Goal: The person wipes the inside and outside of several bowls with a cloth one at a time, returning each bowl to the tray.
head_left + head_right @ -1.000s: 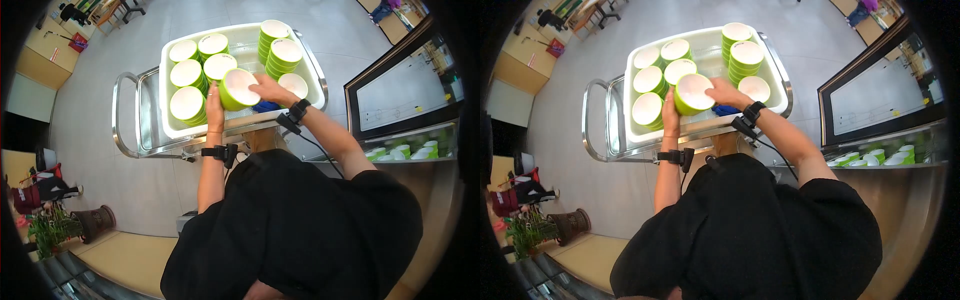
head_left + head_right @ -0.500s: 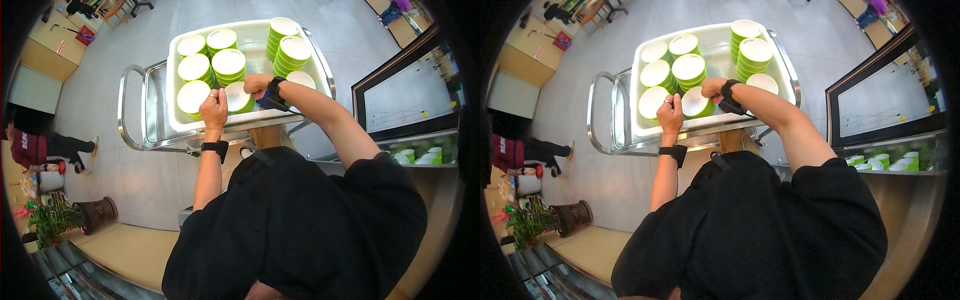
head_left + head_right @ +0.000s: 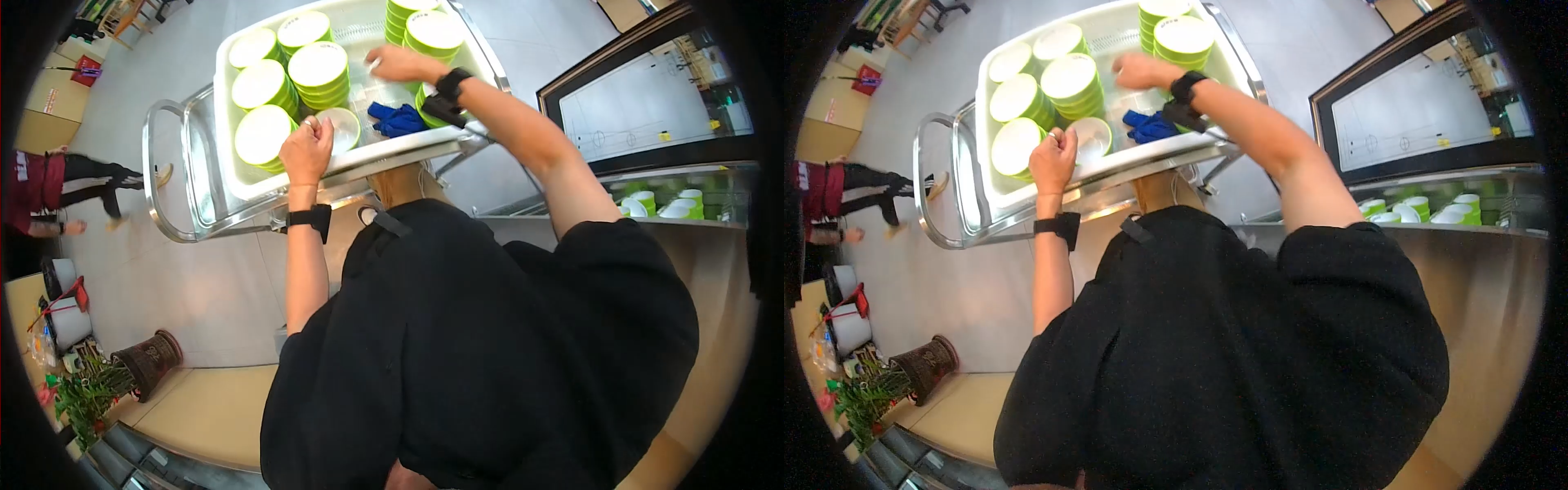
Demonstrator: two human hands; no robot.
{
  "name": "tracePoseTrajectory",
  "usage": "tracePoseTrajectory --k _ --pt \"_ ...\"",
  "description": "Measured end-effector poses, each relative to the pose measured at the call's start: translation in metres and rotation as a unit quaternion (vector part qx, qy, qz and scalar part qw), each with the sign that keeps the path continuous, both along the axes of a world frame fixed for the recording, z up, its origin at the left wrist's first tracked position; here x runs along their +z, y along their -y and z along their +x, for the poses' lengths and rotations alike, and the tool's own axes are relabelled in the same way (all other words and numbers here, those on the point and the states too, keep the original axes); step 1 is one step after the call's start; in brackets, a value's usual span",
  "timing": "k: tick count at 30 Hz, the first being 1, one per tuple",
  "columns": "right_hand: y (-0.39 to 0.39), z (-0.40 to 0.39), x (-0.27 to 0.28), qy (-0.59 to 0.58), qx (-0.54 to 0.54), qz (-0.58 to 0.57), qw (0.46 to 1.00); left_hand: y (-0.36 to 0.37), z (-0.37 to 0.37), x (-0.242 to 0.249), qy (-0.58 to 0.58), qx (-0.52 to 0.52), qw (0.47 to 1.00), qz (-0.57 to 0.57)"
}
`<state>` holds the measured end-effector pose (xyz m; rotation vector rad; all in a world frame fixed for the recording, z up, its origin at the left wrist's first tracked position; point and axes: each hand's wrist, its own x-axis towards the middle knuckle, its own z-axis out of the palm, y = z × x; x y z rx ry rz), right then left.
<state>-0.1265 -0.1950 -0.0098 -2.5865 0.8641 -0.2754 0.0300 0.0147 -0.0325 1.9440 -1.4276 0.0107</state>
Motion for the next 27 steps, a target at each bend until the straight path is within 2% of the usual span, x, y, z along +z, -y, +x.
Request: tracePoseTrajectory --k 2,4,6,10,12,13,14,16,19,21,24,27 --pt "0.001 -0.038 0.032 -0.039 -0.112 -0.018 0.993 0.000 -0.001 0.002 0.006 -0.002 1.000 0.006" --pt "-0.007 -0.074 0.051 -0.080 -0.153 -0.046 0.984 0.000 -0.001 0.001 0.010 -0.001 1.000 0.018" --pt "-0.005 -0.097 0.040 -0.227 -0.204 -0.087 0.948 0.001 -0.001 0.002 0.014 0.004 1.000 0.024" --pt "-0.024 -0.123 0.039 -0.182 -0.241 -0.086 0.949 0.001 -0.002 0.005 0.002 0.003 1.000 0.028" --pt "-0.028 -0.128 0.035 -0.199 -0.250 0.000 0.948 -0.001 -0.002 0.004 0.002 0.003 1.000 0.030" --pt "-0.031 -0.124 0.041 -0.218 -0.302 0.129 0.919 -0.001 -0.002 0.004 0.000 0.000 1.000 0.026" --pt "-0.026 -0.128 0.034 -0.214 -0.303 0.127 0.920 0.000 -0.002 0.003 -0.002 -0.003 1.000 0.023" --pt "-0.016 -0.131 0.019 -0.260 -0.246 -0.017 0.934 0.000 -0.001 0.003 -0.003 -0.002 1.000 0.029" --pt "-0.017 -0.129 0.022 -0.270 -0.241 -0.001 0.932 -0.001 -0.002 0.005 -0.010 -0.001 0.999 0.042" --pt "-0.010 -0.135 0.004 -0.265 -0.251 -0.010 0.931 0.000 -0.002 0.003 -0.011 -0.006 1.000 0.023" --pt "-0.015 -0.131 0.018 -0.276 -0.231 0.021 0.933 -0.001 -0.002 0.004 -0.015 -0.006 1.000 0.007" --pt "-0.012 -0.141 0.005 -0.157 -0.228 -0.075 0.958 -0.002 -0.002 0.006 -0.021 -0.007 1.000 0.013"
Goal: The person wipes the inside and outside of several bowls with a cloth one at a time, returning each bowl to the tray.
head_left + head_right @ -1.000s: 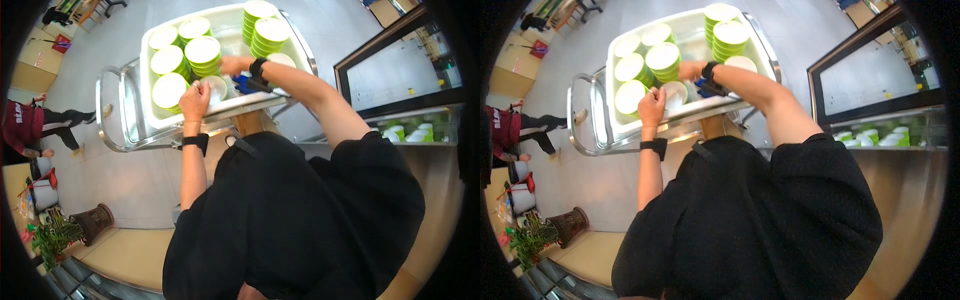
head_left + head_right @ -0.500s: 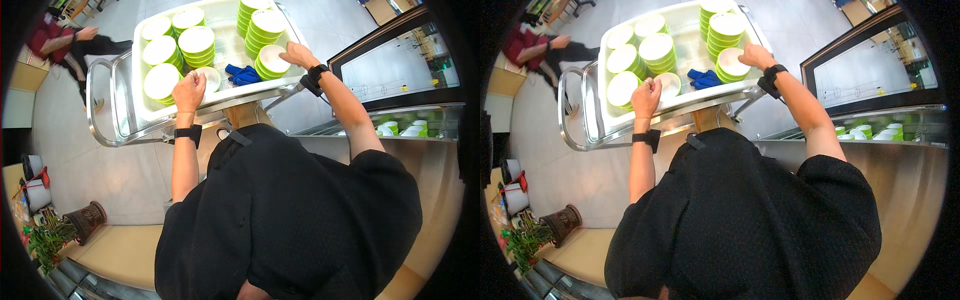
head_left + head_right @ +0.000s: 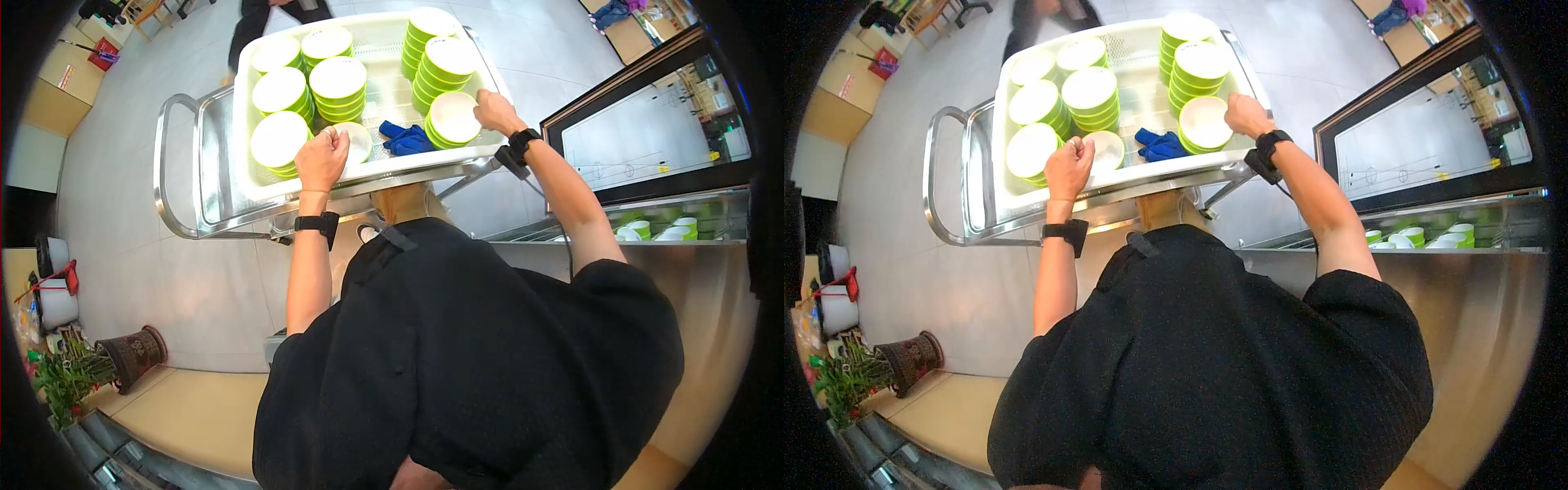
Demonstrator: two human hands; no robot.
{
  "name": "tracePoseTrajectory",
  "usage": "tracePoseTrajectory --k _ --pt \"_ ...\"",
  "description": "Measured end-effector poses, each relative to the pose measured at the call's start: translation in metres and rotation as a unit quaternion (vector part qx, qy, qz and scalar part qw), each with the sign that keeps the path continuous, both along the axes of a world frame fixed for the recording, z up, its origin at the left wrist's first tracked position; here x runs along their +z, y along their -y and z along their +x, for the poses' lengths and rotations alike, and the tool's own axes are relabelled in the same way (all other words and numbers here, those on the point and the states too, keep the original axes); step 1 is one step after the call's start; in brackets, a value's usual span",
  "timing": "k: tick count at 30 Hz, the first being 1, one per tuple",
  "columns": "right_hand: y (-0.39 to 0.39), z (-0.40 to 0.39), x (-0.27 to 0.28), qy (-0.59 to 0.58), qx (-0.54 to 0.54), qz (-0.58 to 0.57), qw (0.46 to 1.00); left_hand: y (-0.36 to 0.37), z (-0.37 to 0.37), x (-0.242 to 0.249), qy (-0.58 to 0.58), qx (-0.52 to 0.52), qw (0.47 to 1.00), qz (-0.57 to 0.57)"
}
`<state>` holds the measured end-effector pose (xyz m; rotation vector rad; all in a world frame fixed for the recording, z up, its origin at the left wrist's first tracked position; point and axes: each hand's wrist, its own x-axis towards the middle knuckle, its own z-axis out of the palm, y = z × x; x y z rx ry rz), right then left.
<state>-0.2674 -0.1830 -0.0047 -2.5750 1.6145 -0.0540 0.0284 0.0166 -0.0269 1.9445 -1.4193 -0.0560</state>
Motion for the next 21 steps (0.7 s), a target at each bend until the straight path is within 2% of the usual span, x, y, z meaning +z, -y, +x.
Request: tracePoseTrajectory --k 4,5,7,8,10,11,13,14,15,17,18,19,20,21 --pt "-0.022 0.010 0.043 0.019 0.013 -0.064 0.998 0.001 0.000 -0.001 -0.012 -0.007 1.000 -0.015" --pt "-0.028 0.014 0.057 0.058 0.028 -0.074 0.995 0.003 0.000 -0.001 -0.012 -0.011 1.000 -0.010" --pt "-0.037 0.026 0.081 0.096 0.038 -0.076 0.992 0.010 0.000 -0.006 -0.276 -0.049 0.953 -0.116" --pt "-0.041 0.034 0.089 0.145 0.069 -0.021 0.987 0.016 0.000 -0.011 -0.446 -0.112 0.881 -0.110" --pt "-0.052 0.054 0.091 0.241 0.094 0.124 0.958 0.020 -0.014 0.001 -0.628 -0.191 0.749 -0.090" --pt "-0.058 0.068 0.090 0.284 0.089 0.211 0.931 0.022 -0.022 0.007 -0.705 -0.232 0.666 -0.076" --pt "-0.069 0.091 0.079 0.342 0.105 0.313 0.880 0.018 -0.039 0.028 -0.784 -0.306 0.537 -0.054" --pt "-0.069 0.102 0.075 0.342 0.105 0.313 0.880 0.015 -0.040 0.033 -0.821 -0.300 0.482 -0.053" --pt "-0.067 0.110 0.069 0.333 0.111 0.316 0.881 0.018 -0.035 0.027 -0.821 -0.298 0.483 -0.054" --pt "-0.063 0.118 0.059 0.325 0.119 0.327 0.880 0.019 -0.022 0.023 -0.816 -0.238 0.519 -0.085" --pt "-0.058 0.121 0.054 0.368 0.095 0.395 0.836 0.020 -0.020 0.020 -0.823 -0.175 0.530 -0.101" --pt "-0.052 0.124 0.048 0.408 0.069 0.459 0.786 0.018 -0.018 0.019 -0.824 -0.169 0.531 -0.099" --pt "-0.044 0.126 0.037 0.375 0.048 0.457 0.805 0.019 -0.014 0.017 -0.805 -0.142 0.565 -0.110" --pt "-0.031 0.129 0.018 0.375 0.044 0.461 0.803 0.020 -0.011 0.015 -0.785 -0.115 0.597 -0.118"
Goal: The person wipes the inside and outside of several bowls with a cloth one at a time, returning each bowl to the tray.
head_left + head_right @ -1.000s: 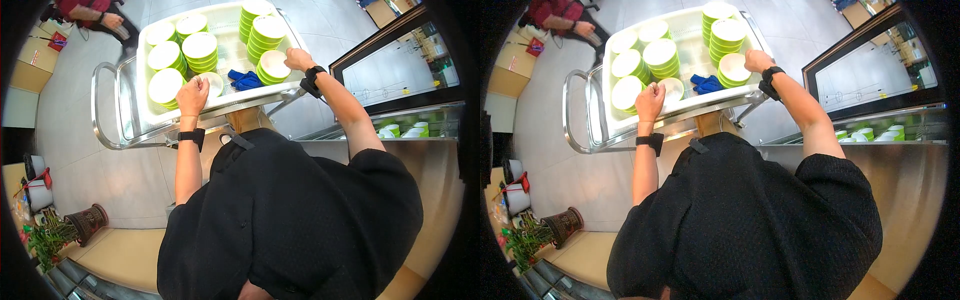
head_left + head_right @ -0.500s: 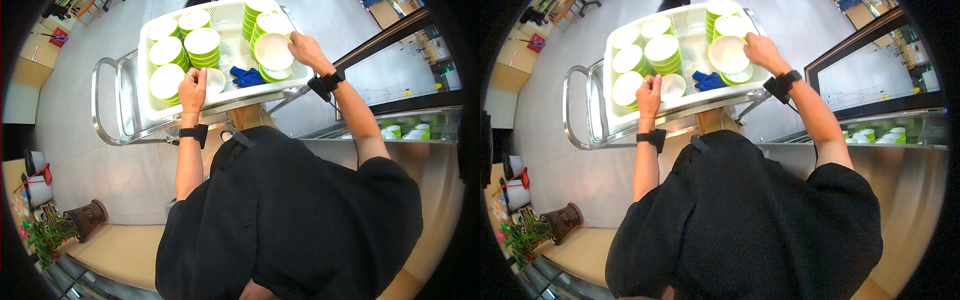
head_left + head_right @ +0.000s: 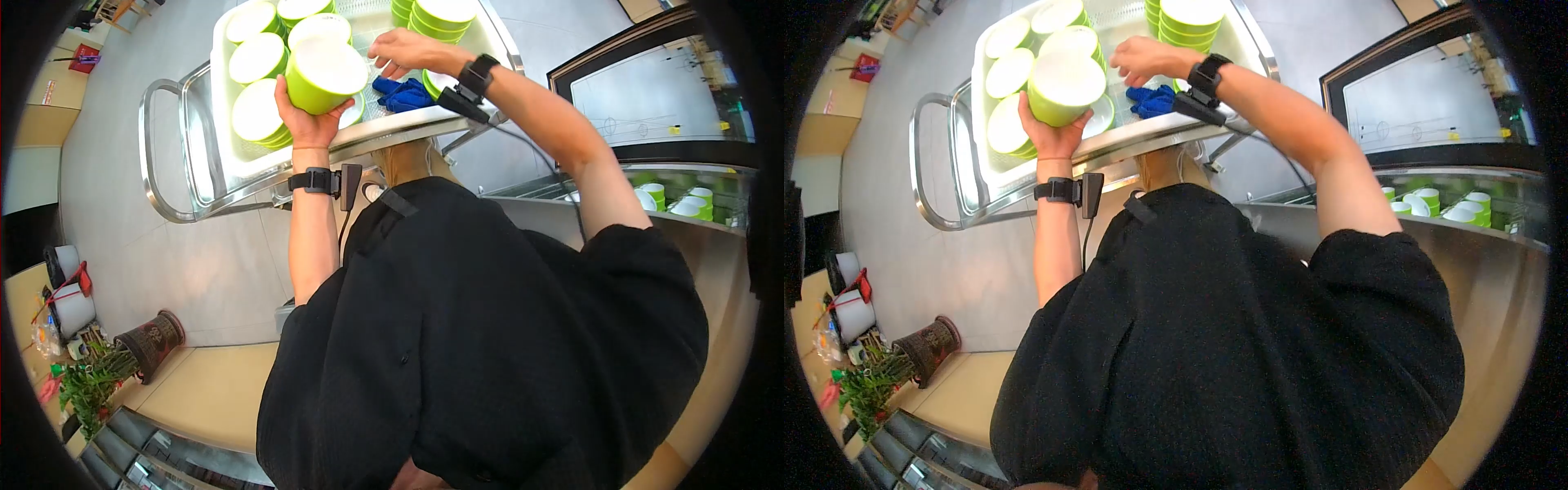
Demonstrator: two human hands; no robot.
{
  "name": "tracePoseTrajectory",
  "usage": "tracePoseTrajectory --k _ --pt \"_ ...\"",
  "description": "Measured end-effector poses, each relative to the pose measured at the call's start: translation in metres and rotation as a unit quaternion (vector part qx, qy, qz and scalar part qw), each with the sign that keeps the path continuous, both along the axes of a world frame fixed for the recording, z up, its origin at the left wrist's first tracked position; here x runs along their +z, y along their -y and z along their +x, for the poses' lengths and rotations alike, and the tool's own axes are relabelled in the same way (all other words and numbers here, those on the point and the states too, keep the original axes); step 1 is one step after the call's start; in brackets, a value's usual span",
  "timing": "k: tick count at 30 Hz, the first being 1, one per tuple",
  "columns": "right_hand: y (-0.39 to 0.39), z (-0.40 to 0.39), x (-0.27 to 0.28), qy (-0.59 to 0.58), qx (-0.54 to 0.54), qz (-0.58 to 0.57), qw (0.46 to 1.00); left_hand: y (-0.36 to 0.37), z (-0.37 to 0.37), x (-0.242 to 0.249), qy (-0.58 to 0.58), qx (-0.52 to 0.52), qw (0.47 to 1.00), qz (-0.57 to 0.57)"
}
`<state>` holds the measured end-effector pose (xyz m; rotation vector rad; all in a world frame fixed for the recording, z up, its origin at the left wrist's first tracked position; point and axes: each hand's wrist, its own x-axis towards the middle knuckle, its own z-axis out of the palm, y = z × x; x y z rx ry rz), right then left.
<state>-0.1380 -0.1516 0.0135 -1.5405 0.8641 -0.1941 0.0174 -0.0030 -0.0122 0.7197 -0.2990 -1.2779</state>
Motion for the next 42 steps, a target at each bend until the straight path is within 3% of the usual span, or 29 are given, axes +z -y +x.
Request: tracePoseTrajectory --k 1,2,4,6,7,9,10,11,13,14,16,18,19,22,23,24,25,26,30,31,32,34,35,37,38,40,42 --pt "0.014 0.004 -0.025 -0.083 0.141 -0.215 0.963 0.000 0.001 -0.002 -0.001 0.004 1.000 0.002" --pt "0.016 0.007 -0.033 -0.160 0.272 -0.414 0.854 -0.001 0.000 -0.002 -0.003 0.001 1.000 0.008" --pt "0.014 0.012 -0.044 -0.233 0.324 -0.364 0.842 0.000 -0.003 -0.002 -0.048 0.022 0.998 -0.020" --pt "0.013 0.015 -0.046 -0.293 0.460 -0.301 0.782 -0.003 -0.005 -0.001 -0.043 0.003 0.998 -0.034" --pt "0.019 0.016 -0.065 -0.283 0.451 -0.291 0.795 -0.005 -0.006 0.005 -0.045 0.030 0.998 -0.019" --pt "0.023 0.042 -0.078 -0.412 0.617 -0.230 0.630 -0.007 -0.006 0.000 -0.062 0.055 0.997 -0.008" --pt "0.019 0.042 -0.067 -0.427 0.628 -0.262 0.595 -0.002 -0.002 -0.010 -0.082 0.045 0.995 -0.020" --pt "0.022 0.036 -0.070 -0.462 0.576 -0.228 0.634 -0.003 -0.006 -0.002 -0.090 0.045 0.995 -0.022" --pt "0.013 0.038 -0.079 -0.483 0.554 -0.270 0.623 -0.004 -0.006 -0.001 -0.109 0.009 0.993 -0.047" --pt "0.004 0.027 -0.062 -0.447 0.511 -0.295 0.672 -0.006 -0.003 0.002 -0.110 0.004 0.992 -0.054" --pt "0.005 0.028 -0.071 -0.413 0.520 -0.286 0.691 -0.007 -0.007 0.009 -0.114 0.025 0.992 -0.052" --pt "0.015 0.026 -0.050 -0.363 0.506 -0.248 0.742 -0.009 -0.008 0.014 -0.117 0.038 0.992 -0.038" --pt "0.024 0.019 -0.043 -0.302 0.442 -0.256 0.805 -0.007 -0.007 0.014 -0.143 0.038 0.989 -0.031" --pt "0.025 -0.001 0.033 -0.241 0.267 -0.336 0.870 -0.001 -0.006 0.012 -0.187 0.033 0.982 0.006" --pt "0.018 -0.021 0.070 -0.125 0.160 -0.192 0.960 -0.001 -0.006 0.006 -0.173 0.017 0.985 0.020" --pt "0.019 -0.031 0.061 -0.016 0.092 -0.301 0.949 0.005 -0.008 0.002 -0.161 0.000 0.987 0.022" --pt "-0.026 -0.029 0.113 -0.024 -0.044 -0.166 0.985 0.009 -0.010 0.000 -0.160 -0.003 0.987 0.028" --pt "-0.038 -0.031 0.110 -0.025 -0.049 -0.161 0.985 0.012 -0.014 -0.001 -0.141 -0.039 0.989 0.007" --pt "-0.076 -0.038 0.075 0.300 -0.145 -0.139 0.933 0.017 -0.019 0.000 -0.091 -0.131 0.987 -0.002" --pt "-0.079 -0.031 0.058 0.313 -0.109 -0.130 0.935 0.015 -0.021 0.006 -0.041 -0.132 0.990 0.024" --pt "-0.084 -0.025 0.042 0.271 -0.108 -0.253 0.922 0.017 -0.006 -0.011 -0.230 -0.268 0.924 -0.145" --pt "-0.089 -0.022 0.028 0.144 -0.123 -0.434 0.881 0.021 -0.003 -0.024 -0.202 -0.226 0.948 -0.098" --pt "-0.093 -0.022 0.026 0.143 -0.125 -0.436 0.880 0.020 -0.007 -0.019 -0.202 -0.229 0.947 -0.099" --pt "-0.105 -0.023 0.024 0.012 -0.163 -0.488 0.857 0.019 -0.015 -0.008 -0.012 -0.151 0.988 0.008" --pt "-0.110 -0.024 0.026 0.010 -0.163 -0.488 0.857 0.020 -0.016 -0.003 -0.015 -0.152 0.988 0.008" --pt "-0.119 -0.024 0.028 0.096 -0.221 -0.502 0.831 0.021 -0.014 0.004 0.030 -0.133 0.988 0.075" --pt "-0.123 -0.027 0.024 0.135 -0.205 -0.505 0.828 0.026 -0.004 -0.005 0.018 -0.181 0.982 0.049"
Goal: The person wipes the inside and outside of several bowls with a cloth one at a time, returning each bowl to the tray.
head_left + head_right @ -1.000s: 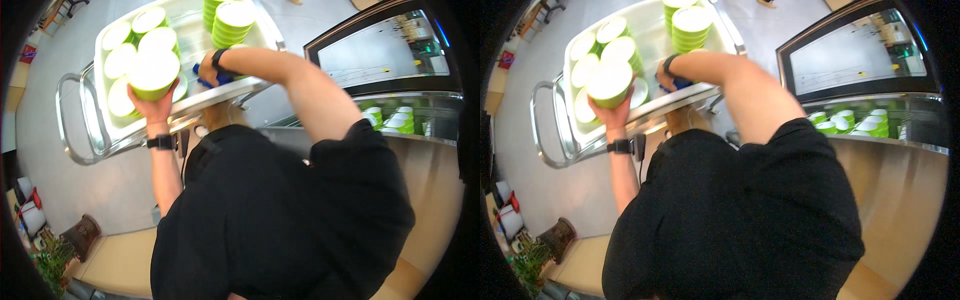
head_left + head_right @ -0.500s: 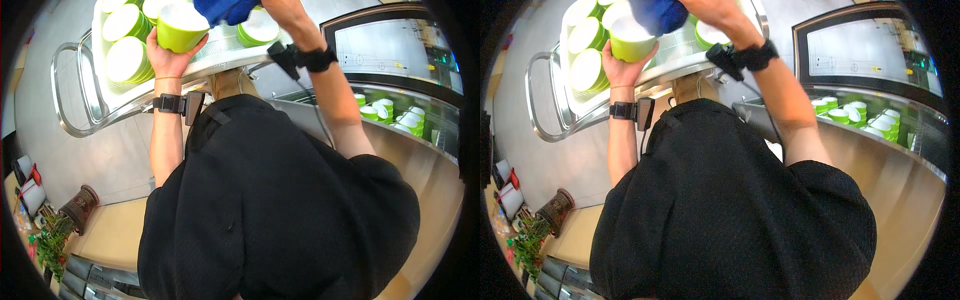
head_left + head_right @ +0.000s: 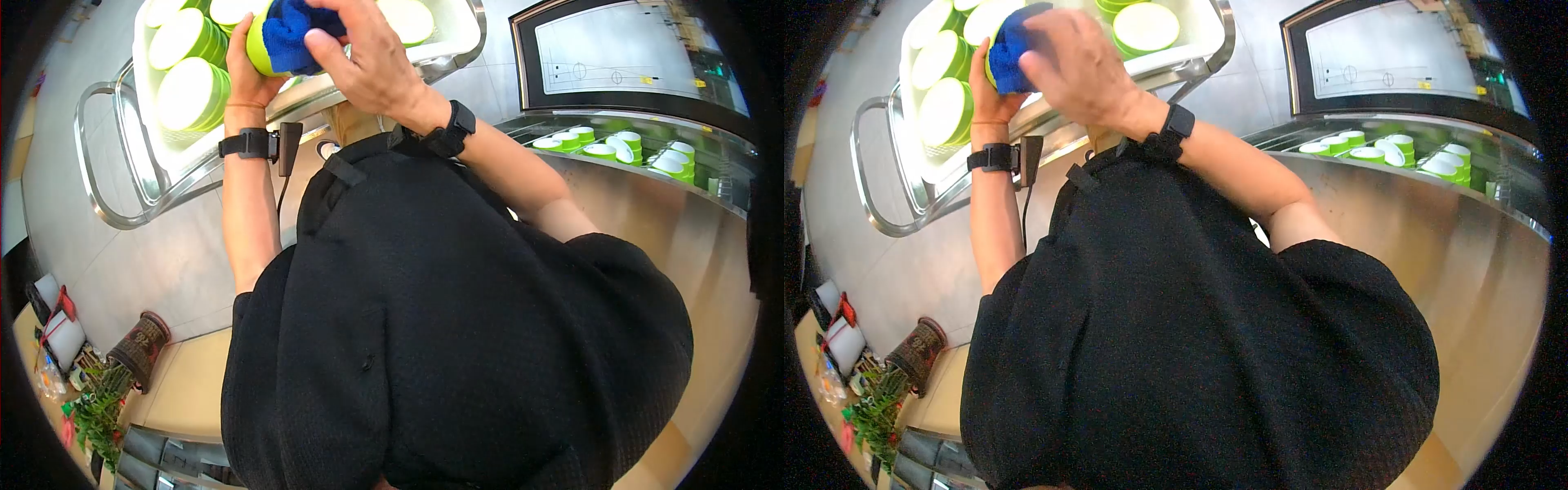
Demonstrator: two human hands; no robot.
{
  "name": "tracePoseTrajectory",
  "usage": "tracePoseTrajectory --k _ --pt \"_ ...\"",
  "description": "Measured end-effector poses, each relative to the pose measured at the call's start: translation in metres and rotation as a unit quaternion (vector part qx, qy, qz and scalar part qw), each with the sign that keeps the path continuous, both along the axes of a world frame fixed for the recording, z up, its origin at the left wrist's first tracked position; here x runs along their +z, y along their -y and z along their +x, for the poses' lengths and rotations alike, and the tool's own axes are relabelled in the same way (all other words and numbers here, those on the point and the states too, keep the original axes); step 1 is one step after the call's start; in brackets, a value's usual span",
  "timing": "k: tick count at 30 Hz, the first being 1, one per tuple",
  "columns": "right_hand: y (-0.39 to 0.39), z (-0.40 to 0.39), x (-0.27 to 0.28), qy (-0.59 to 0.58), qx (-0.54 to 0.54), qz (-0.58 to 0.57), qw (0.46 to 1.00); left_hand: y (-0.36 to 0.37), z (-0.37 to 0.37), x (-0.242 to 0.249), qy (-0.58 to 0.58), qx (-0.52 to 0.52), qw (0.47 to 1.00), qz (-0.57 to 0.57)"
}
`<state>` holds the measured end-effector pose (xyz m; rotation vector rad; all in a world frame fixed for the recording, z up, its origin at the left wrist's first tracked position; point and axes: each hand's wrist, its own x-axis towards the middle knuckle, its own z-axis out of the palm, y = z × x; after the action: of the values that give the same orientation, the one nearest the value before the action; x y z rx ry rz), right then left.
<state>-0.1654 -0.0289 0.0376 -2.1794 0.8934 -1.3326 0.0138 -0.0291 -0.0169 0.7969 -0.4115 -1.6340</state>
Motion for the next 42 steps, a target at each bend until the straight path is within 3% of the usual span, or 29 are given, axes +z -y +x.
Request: tracePoseTrajectory --k 2,3,4,12,14,15,18,20,25,27,31,32,34,37,40,41,42 --pt "-0.004 -0.001 -0.005 -0.014 0.127 0.030 0.991 0.000 -0.001 0.005 -0.157 -0.099 0.978 -0.095" --pt "-0.001 0.002 -0.012 -0.037 0.120 -0.051 0.991 -0.007 -0.017 0.013 0.065 0.040 0.997 -0.004" --pt "-0.005 0.002 -0.018 -0.074 0.101 -0.046 0.991 -0.006 -0.016 0.009 0.093 0.013 0.996 -0.007" --pt "0.003 0.009 -0.018 -0.121 0.098 -0.022 0.988 -0.009 -0.017 0.002 0.001 0.048 0.999 -0.012" --pt "0.004 0.007 -0.018 -0.131 0.085 -0.008 0.988 -0.013 -0.017 0.000 0.024 0.008 1.000 -0.008" --pt "0.007 0.004 -0.013 -0.156 0.097 0.032 0.982 -0.014 -0.015 -0.005 -0.027 -0.024 0.998 -0.050" --pt "0.019 0.001 -0.011 -0.157 0.108 0.046 0.981 -0.016 -0.020 0.000 0.077 -0.015 0.996 -0.036" --pt "0.017 -0.001 -0.005 -0.194 0.134 0.149 0.960 -0.013 -0.017 -0.006 0.053 -0.020 0.997 -0.060" --pt "0.020 -0.008 0.009 -0.187 0.185 0.202 0.943 -0.013 -0.013 -0.016 0.029 -0.005 0.999 -0.037" --pt "0.025 -0.011 0.025 -0.202 0.263 0.255 0.908 -0.014 -0.011 -0.023 0.043 -0.010 0.998 -0.051" --pt "0.035 -0.032 0.029 -0.168 0.316 0.370 0.857 -0.019 -0.013 -0.009 0.033 -0.039 0.995 -0.090" --pt "0.034 -0.041 0.030 -0.101 0.316 0.443 0.833 -0.016 -0.010 -0.014 0.035 -0.011 0.998 -0.055" --pt "0.035 -0.054 0.024 0.041 0.285 0.464 0.838 -0.014 -0.008 -0.018 0.065 0.009 0.997 -0.038" --pt "0.033 -0.062 0.032 0.106 0.231 0.414 0.874 -0.014 -0.007 -0.022 0.036 0.009 0.997 -0.066" --pt "0.030 -0.052 0.023 0.075 0.230 0.404 0.882 -0.017 -0.014 -0.013 -0.017 0.018 0.997 -0.071" --pt "0.026 -0.042 0.016 0.088 0.242 0.401 0.879 -0.020 -0.019 -0.010 0.018 0.014 0.996 -0.089" --pt "0.022 -0.032 0.005 0.053 0.221 0.321 0.919 -0.024 -0.023 -0.006 0.054 0.013 0.993 -0.105"
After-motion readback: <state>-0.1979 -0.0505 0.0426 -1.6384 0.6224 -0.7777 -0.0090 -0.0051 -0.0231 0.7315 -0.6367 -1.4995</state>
